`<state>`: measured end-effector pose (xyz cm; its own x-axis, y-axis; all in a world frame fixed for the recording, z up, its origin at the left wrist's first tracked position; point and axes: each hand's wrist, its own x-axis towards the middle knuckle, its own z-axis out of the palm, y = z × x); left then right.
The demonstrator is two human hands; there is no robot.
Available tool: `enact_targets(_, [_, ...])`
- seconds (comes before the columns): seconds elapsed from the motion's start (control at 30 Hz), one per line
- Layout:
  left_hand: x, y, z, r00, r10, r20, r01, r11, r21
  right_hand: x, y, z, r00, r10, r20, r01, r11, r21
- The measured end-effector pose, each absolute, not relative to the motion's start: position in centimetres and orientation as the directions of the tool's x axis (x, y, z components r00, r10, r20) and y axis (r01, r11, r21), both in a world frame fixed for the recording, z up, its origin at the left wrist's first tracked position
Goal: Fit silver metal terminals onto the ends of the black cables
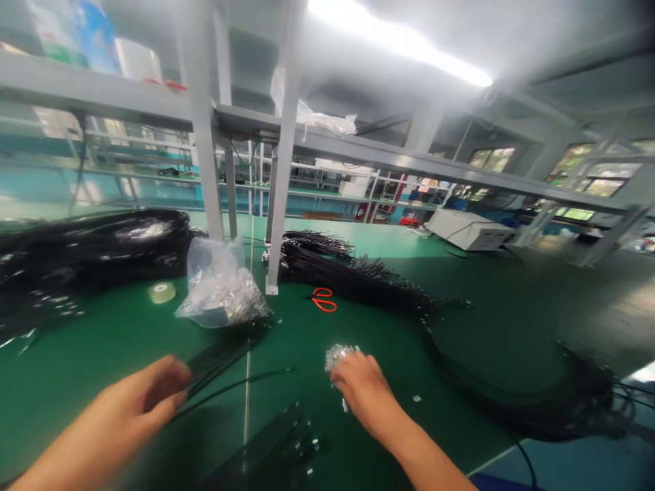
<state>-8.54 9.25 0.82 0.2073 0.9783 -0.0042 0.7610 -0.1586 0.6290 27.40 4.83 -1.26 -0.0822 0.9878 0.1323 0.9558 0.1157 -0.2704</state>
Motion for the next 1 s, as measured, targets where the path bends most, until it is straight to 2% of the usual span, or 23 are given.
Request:
enact_targets(0.1, [-5.6, 8.5, 3.7, 0.334, 0.938, -0.090, 0.707, -0.186, 0.682, 27.5, 5.7, -2.1, -0.155, 0.981, 0.113, 0.947, 0.180, -0.266])
enact_targets(0.2, [-2.8, 7.4, 5.4, 0.398, 0.916, -0.055, 0.642, -0.234, 0.730, 27.6, 5.8, -1.8, -0.172, 0.977, 0.123, 0.929, 0.202, -0.309])
enact_targets(0.33, [1.0, 5.6, 5.9, 0.483, 0.875, 0.026, 0.539, -0.321, 0.779, 26.9, 4.3, 0.6, -0.112, 0.984, 0.139, 0.881, 0.163, -0.444])
enact_targets(0.4, [2.6, 4.6, 5.7, 0.516, 0.851, 0.096, 0.522, -0.401, 0.753, 26.1, 3.2, 1.8, -0.061, 0.991, 0.115, 0.796, 0.118, -0.593])
enact_targets(0.47, [3.7, 3.9, 5.5, 0.534, 0.832, 0.151, 0.557, -0.481, 0.677, 25.0, 2.1, 2.5, -0.007, 0.998, 0.067, 0.539, 0.060, -0.840])
enact_targets(0.5, [4.1, 3.6, 5.3, 0.539, 0.825, 0.170, 0.582, -0.511, 0.632, 24.4, 1.6, 2.7, 0.017, 0.999, 0.035, 0.337, 0.027, -0.941])
enact_targets(0.53, [4.3, 3.4, 5.1, 0.543, 0.820, 0.181, 0.604, -0.532, 0.593, 23.9, 1.1, 2.7, 0.032, 0.999, -0.001, 0.119, -0.005, -0.993])
enact_targets(0.6, [4.5, 3.2, 4.8, 0.551, 0.815, 0.182, 0.630, -0.548, 0.551, 22.9, 0.4, 2.6, 0.036, 0.997, -0.064, -0.199, -0.056, -0.978])
enact_targets(0.7, [4.3, 3.1, 4.3, 0.586, 0.795, 0.157, 0.625, -0.566, 0.537, 22.2, -0.2, 2.5, 0.017, 0.992, -0.124, -0.381, -0.108, -0.918])
enact_targets(0.8, [4.4, 3.0, 4.2, 0.598, 0.792, 0.125, 0.644, -0.568, 0.512, 22.4, -0.5, 2.7, 0.021, 0.994, -0.110, -0.349, -0.096, -0.932])
enact_targets(0.93, [4.6, 2.7, 4.3, 0.566, 0.818, 0.101, 0.690, -0.538, 0.485, 22.7, -0.6, 3.5, 0.040, 0.999, -0.021, 0.045, -0.023, -0.999])
enact_targets(1.0, [4.7, 2.7, 4.2, 0.576, 0.810, 0.110, 0.645, -0.533, 0.548, 22.4, -0.6, 3.8, -0.017, 0.999, -0.041, 0.143, -0.038, -0.989])
